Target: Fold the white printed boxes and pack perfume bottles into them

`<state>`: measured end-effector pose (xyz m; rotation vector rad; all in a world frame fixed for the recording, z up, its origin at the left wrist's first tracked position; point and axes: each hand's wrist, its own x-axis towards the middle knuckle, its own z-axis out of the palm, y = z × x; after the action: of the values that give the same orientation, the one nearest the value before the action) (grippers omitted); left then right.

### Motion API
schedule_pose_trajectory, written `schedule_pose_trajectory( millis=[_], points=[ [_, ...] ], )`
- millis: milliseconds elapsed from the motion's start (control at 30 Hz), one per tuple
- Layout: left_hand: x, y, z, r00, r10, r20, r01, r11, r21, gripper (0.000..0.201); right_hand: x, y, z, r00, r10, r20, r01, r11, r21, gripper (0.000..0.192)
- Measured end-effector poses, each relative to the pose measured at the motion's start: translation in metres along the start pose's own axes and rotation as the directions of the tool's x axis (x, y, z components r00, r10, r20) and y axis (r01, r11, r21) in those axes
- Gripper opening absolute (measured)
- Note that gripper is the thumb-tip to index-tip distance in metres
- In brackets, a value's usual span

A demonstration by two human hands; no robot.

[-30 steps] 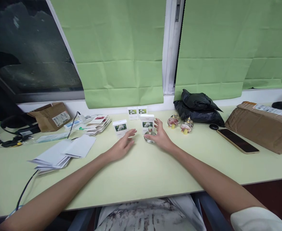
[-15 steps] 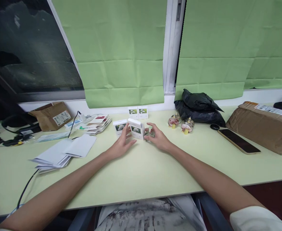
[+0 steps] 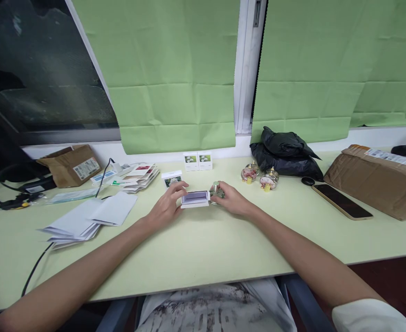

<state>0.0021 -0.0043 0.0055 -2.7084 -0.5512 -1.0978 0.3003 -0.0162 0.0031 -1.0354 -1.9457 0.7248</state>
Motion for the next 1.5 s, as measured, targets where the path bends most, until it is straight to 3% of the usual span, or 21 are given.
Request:
schedule_pose_trajectory(
  millis=[133,233,300,400,433,500,667,833,1133,1300,1500],
  points=[
    [-0.001,0.001,-0.006,0.998,0.035,0.05,-0.043,0.983,0.179,0.037,0.0,-0.003,-0.006,1.0,0.017,-0.021,-0.017,1.0,-0.022,0.017],
    [0.0,0.005,-0.009,0.996,0.047,0.079,-0.065,0.967,0.245,0.036,0.003,-0.005,-0.007,0.984,0.008,-0.177,-0.006,1.0,0.012,0.024],
    [0.0,0.008,-0.01,0.994,0.073,0.078,-0.09,0.964,0.249,0.037,0.004,-0.011,-0.008,0.938,-0.015,-0.347,0.042,0.997,0.069,0.031],
    [0.001,0.013,-0.011,0.991,0.119,0.063,-0.132,0.959,0.252,0.042,0.001,-0.027,-0.007,0.815,-0.052,-0.577,0.176,0.971,0.161,0.036],
    [0.002,0.014,-0.011,0.99,0.13,0.057,-0.141,0.956,0.257,0.044,0.0,-0.034,-0.007,0.78,-0.061,-0.623,0.211,0.963,0.17,0.036],
    [0.003,0.015,-0.011,0.988,0.144,0.057,-0.153,0.954,0.257,0.047,-0.005,-0.047,-0.006,0.754,-0.053,-0.655,0.241,0.95,0.2,0.036],
    [0.003,0.018,-0.011,0.988,0.127,0.09,-0.146,0.953,0.265,0.049,-0.012,-0.062,0.002,0.846,-0.041,-0.532,0.278,0.885,0.373,0.037],
    [0.0,0.019,-0.009,0.995,0.05,0.09,-0.074,0.956,0.284,0.052,-0.013,-0.059,0.011,0.911,-0.079,-0.404,0.248,0.889,0.386,0.037],
    [-0.001,0.021,-0.008,0.991,-0.047,0.128,0.018,0.974,0.226,0.045,-0.01,-0.053,0.011,0.903,-0.163,-0.398,0.275,0.93,0.244,0.037],
    [0.001,0.019,-0.004,0.999,-0.031,0.037,0.029,0.998,0.063,0.038,-0.012,-0.053,0.009,0.92,-0.237,-0.311,0.284,0.951,0.118,0.031],
    [0.001,0.019,0.002,0.999,-0.016,-0.046,0.012,0.996,-0.091,0.049,-0.019,-0.056,0.005,0.929,-0.289,-0.231,0.294,0.956,-0.016,0.026]
  ],
)
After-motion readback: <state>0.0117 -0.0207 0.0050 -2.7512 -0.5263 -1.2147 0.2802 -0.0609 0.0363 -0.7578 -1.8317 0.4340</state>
